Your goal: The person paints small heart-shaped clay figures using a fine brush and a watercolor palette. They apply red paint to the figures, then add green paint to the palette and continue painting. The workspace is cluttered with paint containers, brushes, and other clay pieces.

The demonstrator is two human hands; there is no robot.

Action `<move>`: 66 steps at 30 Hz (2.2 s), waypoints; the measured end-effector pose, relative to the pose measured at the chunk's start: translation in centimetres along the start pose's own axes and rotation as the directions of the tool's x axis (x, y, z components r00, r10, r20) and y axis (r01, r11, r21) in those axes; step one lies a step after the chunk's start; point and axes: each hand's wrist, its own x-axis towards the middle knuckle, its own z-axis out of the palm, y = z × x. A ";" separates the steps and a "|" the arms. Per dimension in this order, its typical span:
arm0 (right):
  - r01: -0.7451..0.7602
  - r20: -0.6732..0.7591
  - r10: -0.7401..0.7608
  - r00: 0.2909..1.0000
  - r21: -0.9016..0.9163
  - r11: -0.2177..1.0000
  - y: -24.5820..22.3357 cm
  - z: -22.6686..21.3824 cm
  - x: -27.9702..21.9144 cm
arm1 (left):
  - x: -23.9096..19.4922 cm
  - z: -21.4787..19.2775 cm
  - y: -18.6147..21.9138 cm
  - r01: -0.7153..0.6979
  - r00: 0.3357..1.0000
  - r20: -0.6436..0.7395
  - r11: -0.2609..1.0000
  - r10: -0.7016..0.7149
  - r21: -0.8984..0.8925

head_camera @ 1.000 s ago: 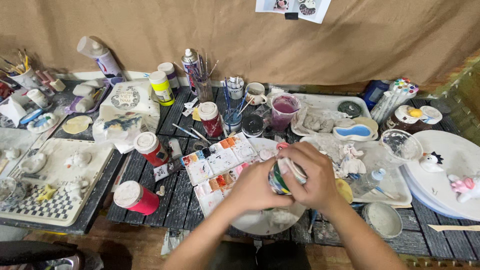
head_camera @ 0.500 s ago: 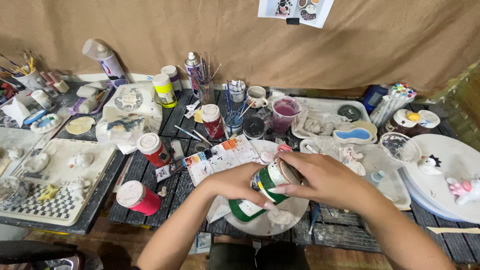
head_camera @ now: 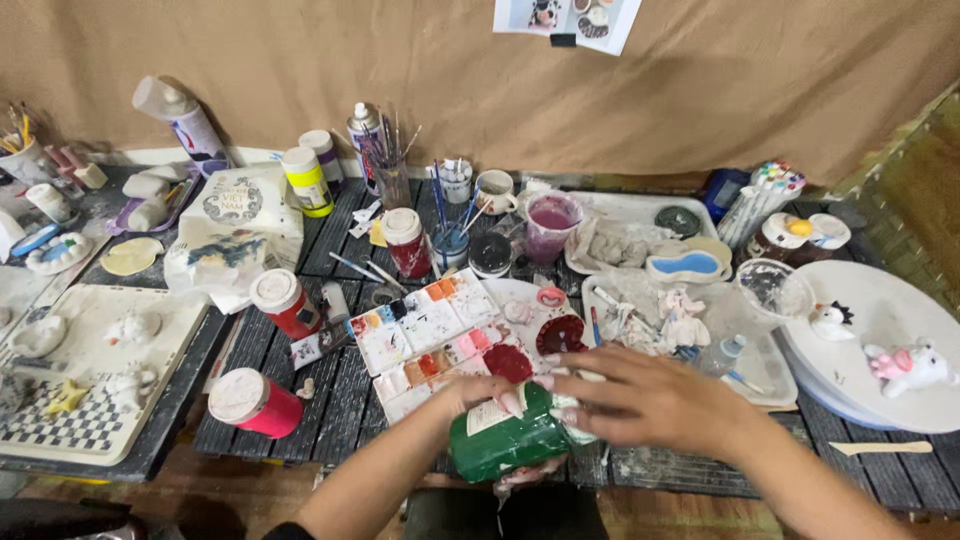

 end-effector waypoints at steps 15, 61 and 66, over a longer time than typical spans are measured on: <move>0.350 -0.322 -0.409 0.854 -0.226 0.909 3.1 6.8 -5.5 | 4.1 5.6 -1.9 0.210 0.710 0.681 0.870 0.178 -0.446; -0.678 -0.506 0.646 0.572 0.151 0.719 -4.4 4.0 -13.8 | -0.8 7.2 6.5 0.080 0.953 -0.216 0.514 0.211 0.854; -0.764 -0.465 0.857 0.222 0.463 0.450 -6.2 8.1 -16.8 | -2.5 7.8 5.8 -0.060 0.804 -0.190 0.394 0.564 0.917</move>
